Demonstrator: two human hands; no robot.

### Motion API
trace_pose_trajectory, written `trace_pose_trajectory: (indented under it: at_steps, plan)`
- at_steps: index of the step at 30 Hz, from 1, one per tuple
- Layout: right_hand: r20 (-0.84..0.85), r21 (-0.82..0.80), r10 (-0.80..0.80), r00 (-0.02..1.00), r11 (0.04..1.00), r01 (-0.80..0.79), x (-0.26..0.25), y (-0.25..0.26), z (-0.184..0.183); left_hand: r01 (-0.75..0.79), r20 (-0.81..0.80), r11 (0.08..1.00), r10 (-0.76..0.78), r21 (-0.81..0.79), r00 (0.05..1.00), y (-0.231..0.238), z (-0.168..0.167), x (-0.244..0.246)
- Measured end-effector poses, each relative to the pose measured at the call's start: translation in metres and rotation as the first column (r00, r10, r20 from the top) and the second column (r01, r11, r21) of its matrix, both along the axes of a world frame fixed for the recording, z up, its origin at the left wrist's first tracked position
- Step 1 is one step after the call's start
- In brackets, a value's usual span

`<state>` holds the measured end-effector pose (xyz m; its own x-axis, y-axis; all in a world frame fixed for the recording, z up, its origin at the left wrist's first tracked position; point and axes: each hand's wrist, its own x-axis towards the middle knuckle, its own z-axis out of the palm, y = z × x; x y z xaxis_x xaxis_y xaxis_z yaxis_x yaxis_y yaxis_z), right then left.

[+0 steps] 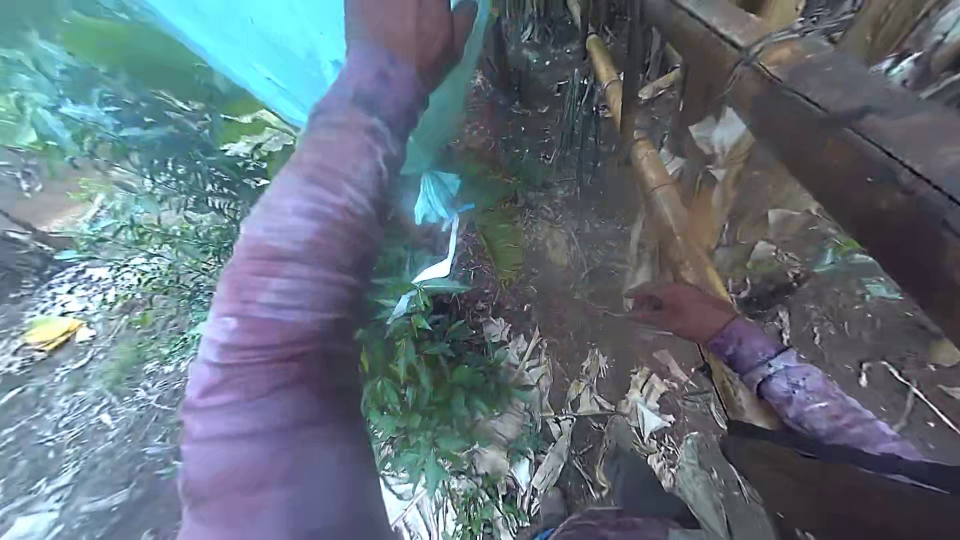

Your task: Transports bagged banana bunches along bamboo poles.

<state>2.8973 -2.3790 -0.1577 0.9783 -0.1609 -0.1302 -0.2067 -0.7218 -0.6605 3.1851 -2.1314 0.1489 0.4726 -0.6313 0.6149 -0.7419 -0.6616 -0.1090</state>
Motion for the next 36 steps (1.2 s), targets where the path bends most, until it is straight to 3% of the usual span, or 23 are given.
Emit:
trace_pose_trajectory:
  at_steps: [3, 6, 9, 12, 14, 16, 17, 20, 22, 23, 25, 27, 29, 31, 33, 36]
  plan:
    - [-0.038, -0.017, 0.03, 0.999, 0.999, -0.031, 0.03, -0.048, -0.002, -0.063, -0.01, 0.995, 0.062, -0.077, 0.998, -0.03, 0.027, 0.034]
    - [-0.03, -0.026, 0.039, 0.999, 0.999, -0.04, 0.053, -0.093, 0.0, -0.21, 0.122, 0.975, 0.2, 0.076, 0.972, -0.062, 0.052, 0.047]
    - [0.005, -0.044, 0.067, 0.998, 0.997, -0.067, 0.072, -0.136, 0.011, -0.347, 0.156, 0.921, 0.322, 0.179, 0.934, -0.077, 0.046, 0.023]
    - [0.026, -0.052, 0.077, 0.997, 0.996, -0.075, 0.089, -0.167, 0.019, -0.284, 0.173, 0.949, 0.26, 0.133, 0.95, -0.078, 0.006, 0.011]
    - [0.034, -0.055, 0.074, 0.997, 0.996, -0.072, 0.096, -0.178, 0.025, -0.251, 0.079, 0.951, 0.24, 0.182, 0.968, -0.08, -0.053, 0.011]
    - [0.036, -0.058, 0.07, 0.997, 0.996, -0.068, 0.106, -0.188, 0.028, -0.274, -0.144, 0.924, 0.32, 0.266, 0.936, -0.068, -0.138, 0.021]
    - [0.035, -0.062, 0.072, 0.997, 0.996, -0.069, 0.112, -0.192, 0.029, -0.308, -0.26, 0.892, 0.399, 0.33, 0.879, -0.056, -0.19, 0.028]
    - [0.016, -0.074, 0.073, 0.997, 0.995, -0.072, 0.127, -0.198, 0.034, -0.367, -0.503, 0.75, 0.649, 0.551, 0.571, -0.003, -0.369, 0.055]
    - [0.026, -0.089, 0.086, 0.996, 0.992, -0.084, 0.14, -0.2, 0.038, -0.408, -0.555, 0.724, 0.689, 0.557, 0.466, 0.032, -0.418, 0.068]
    - [0.023, -0.097, 0.094, 0.995, 0.991, -0.091, 0.146, -0.201, 0.039, -0.423, -0.602, 0.75, 0.661, 0.509, 0.448, 0.044, -0.419, 0.074]
    - [0.006, -0.122, 0.106, 0.994, 0.987, -0.105, 0.159, -0.2, 0.043, -0.411, -0.749, 0.854, 0.493, 0.319, 0.443, 0.048, -0.385, 0.082]
    - [0.012, -0.141, 0.12, 0.993, 0.983, -0.117, 0.174, -0.199, 0.049, -0.359, -0.849, 0.933, 0.163, -0.034, 0.502, 0.033, -0.308, 0.075]
    - [-0.002, -0.166, 0.131, 0.991, 0.978, -0.129, 0.187, -0.195, 0.054, -0.278, -0.758, 0.86, -0.173, -0.428, 0.629, 0.019, -0.242, 0.068]
    - [-0.023, -0.198, 0.135, 0.991, 0.971, -0.137, 0.198, -0.187, 0.061, -0.163, -0.55, 0.699, -0.373, -0.696, 0.747, 0.009, -0.197, 0.072]
    - [-0.027, -0.216, 0.136, 0.99, 0.967, -0.138, 0.213, -0.181, 0.064, -0.089, -0.406, 0.565, -0.465, -0.82, 0.787, 0.003, -0.17, 0.087]
    - [0.001, -0.245, 0.143, 0.99, 0.96, -0.138, 0.241, -0.177, 0.061, -0.041, -0.319, 0.489, -0.5, -0.871, 0.805, -0.006, -0.162, 0.118]
